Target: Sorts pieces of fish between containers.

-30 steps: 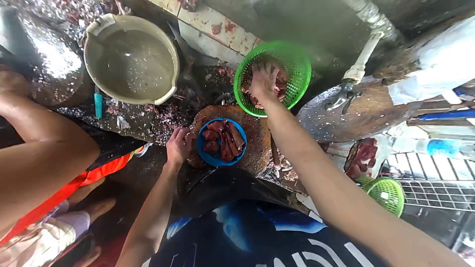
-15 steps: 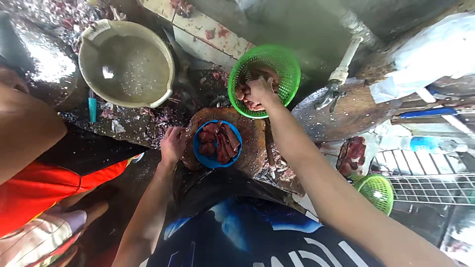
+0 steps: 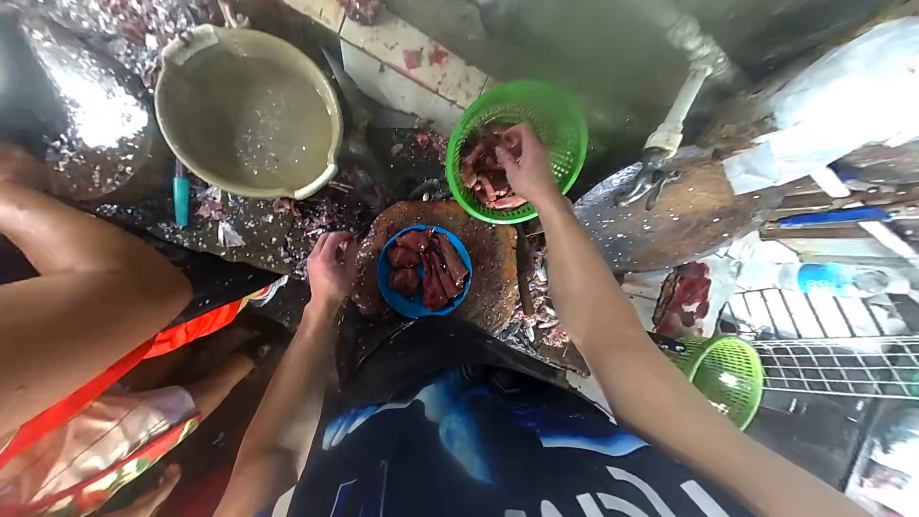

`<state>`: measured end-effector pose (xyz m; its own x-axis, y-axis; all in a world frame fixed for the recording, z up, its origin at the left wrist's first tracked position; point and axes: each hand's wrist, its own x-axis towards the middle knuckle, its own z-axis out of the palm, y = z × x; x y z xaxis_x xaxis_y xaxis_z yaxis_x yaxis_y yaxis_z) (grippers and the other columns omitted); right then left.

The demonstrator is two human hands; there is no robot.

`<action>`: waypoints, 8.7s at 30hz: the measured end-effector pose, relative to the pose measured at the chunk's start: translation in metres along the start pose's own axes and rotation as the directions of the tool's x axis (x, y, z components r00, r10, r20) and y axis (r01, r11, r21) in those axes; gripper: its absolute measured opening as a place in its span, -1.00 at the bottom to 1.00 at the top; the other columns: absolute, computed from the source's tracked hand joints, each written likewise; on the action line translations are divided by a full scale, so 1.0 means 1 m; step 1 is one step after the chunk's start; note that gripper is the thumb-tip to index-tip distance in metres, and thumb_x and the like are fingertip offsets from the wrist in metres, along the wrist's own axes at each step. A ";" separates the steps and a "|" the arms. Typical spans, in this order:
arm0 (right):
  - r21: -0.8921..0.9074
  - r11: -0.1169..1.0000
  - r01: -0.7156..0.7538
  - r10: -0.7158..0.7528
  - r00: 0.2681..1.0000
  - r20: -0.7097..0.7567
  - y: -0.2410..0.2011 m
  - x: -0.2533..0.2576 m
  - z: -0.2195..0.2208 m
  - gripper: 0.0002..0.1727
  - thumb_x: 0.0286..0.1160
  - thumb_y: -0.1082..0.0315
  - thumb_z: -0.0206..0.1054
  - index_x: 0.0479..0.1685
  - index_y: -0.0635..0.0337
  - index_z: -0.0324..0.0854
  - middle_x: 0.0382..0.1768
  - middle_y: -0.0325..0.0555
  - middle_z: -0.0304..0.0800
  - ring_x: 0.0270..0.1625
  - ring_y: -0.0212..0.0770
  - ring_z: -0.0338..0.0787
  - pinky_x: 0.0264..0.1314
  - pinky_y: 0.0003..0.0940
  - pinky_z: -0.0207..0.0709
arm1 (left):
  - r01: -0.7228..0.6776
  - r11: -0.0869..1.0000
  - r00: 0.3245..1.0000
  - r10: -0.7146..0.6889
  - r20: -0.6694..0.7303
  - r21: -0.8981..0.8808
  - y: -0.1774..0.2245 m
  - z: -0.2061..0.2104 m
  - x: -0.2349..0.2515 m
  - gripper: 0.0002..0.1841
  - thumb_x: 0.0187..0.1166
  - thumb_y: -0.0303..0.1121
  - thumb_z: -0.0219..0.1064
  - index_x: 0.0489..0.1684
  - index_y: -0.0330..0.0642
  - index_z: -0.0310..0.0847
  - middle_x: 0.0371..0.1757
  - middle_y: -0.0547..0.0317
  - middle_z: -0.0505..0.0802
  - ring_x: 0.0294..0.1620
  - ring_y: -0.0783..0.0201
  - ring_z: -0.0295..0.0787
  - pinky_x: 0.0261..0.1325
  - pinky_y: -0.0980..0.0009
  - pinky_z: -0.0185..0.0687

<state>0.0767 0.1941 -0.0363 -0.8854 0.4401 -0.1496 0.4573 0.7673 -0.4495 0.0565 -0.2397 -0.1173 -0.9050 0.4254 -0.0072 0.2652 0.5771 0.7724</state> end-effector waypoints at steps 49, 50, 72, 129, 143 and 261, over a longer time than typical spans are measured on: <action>-0.330 0.940 -0.081 0.151 0.970 0.192 0.037 -0.020 0.024 -0.28 0.63 0.14 0.34 0.75 0.13 0.21 0.53 0.41 0.45 0.46 0.40 0.63 0.39 0.33 0.58 | -0.351 0.936 0.848 0.311 0.430 0.016 0.037 0.035 -0.017 -0.81 0.63 -0.14 0.41 -0.05 0.02 0.86 -0.06 0.18 0.90 -0.14 0.17 0.90 -0.11 0.00 0.83; -0.251 0.962 -0.109 0.159 0.969 0.190 0.041 -0.021 0.020 -0.35 0.69 0.16 0.27 0.72 0.14 0.24 0.52 0.38 0.49 0.47 0.37 0.64 0.43 0.31 0.57 | -0.339 0.940 0.863 0.301 0.406 0.023 0.037 0.032 -0.015 -0.82 0.61 -0.16 0.43 -0.05 0.02 0.86 -0.06 0.17 0.90 -0.15 0.16 0.89 -0.12 -0.01 0.82; 0.960 0.269 0.071 0.307 0.939 -0.156 -0.026 -0.210 -0.020 -0.60 0.76 0.24 0.09 0.45 0.20 0.47 0.22 0.02 0.77 0.18 -0.06 0.80 0.17 0.00 0.76 | -0.286 0.947 0.832 0.170 0.528 0.146 0.066 0.050 -0.052 -0.53 0.49 -0.31 0.55 0.38 -0.07 0.60 0.60 -0.26 0.52 0.14 -0.26 0.83 0.08 -0.18 0.82; 0.341 0.940 -0.027 -0.009 0.994 0.106 -0.109 -0.253 0.155 -0.49 0.55 0.41 0.40 0.51 0.20 0.52 0.30 0.17 0.76 0.21 0.12 0.83 0.30 0.16 0.70 | 0.226 0.968 0.851 -0.250 0.461 0.108 0.038 0.021 -0.049 -0.20 0.27 -0.06 0.66 0.54 -0.16 0.45 0.06 -0.22 0.88 0.11 -0.23 0.85 0.21 -0.35 0.69; 0.197 0.957 0.215 -0.187 0.970 -0.153 -0.072 -0.259 0.174 -0.68 0.63 0.49 0.20 0.21 0.20 0.79 0.27 0.06 0.79 0.32 -0.07 0.81 0.39 -0.14 0.72 | 0.236 0.963 0.836 -0.269 0.479 0.128 0.055 0.033 -0.088 -0.57 0.46 -0.13 0.55 0.14 -0.23 0.67 -0.21 -0.04 0.90 -0.19 0.00 0.91 -0.04 -0.11 0.83; -0.127 0.983 -0.129 0.132 0.991 0.019 -0.077 -0.228 0.067 -0.20 0.51 0.19 0.43 0.81 0.00 0.26 0.37 0.16 0.67 0.14 0.24 0.83 -0.08 0.29 0.74 | -0.054 0.934 0.853 0.226 0.470 -0.353 0.144 0.094 0.056 -0.78 0.53 -0.43 0.45 0.09 -0.19 0.74 0.01 0.10 0.91 0.06 0.26 0.88 0.26 0.17 0.80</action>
<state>0.2372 0.0030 -0.0267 -0.8186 0.5288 -0.2240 0.5743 0.7573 -0.3109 0.0755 -0.0675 -0.0662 -0.5559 0.8211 -0.1295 0.1788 0.2702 0.9461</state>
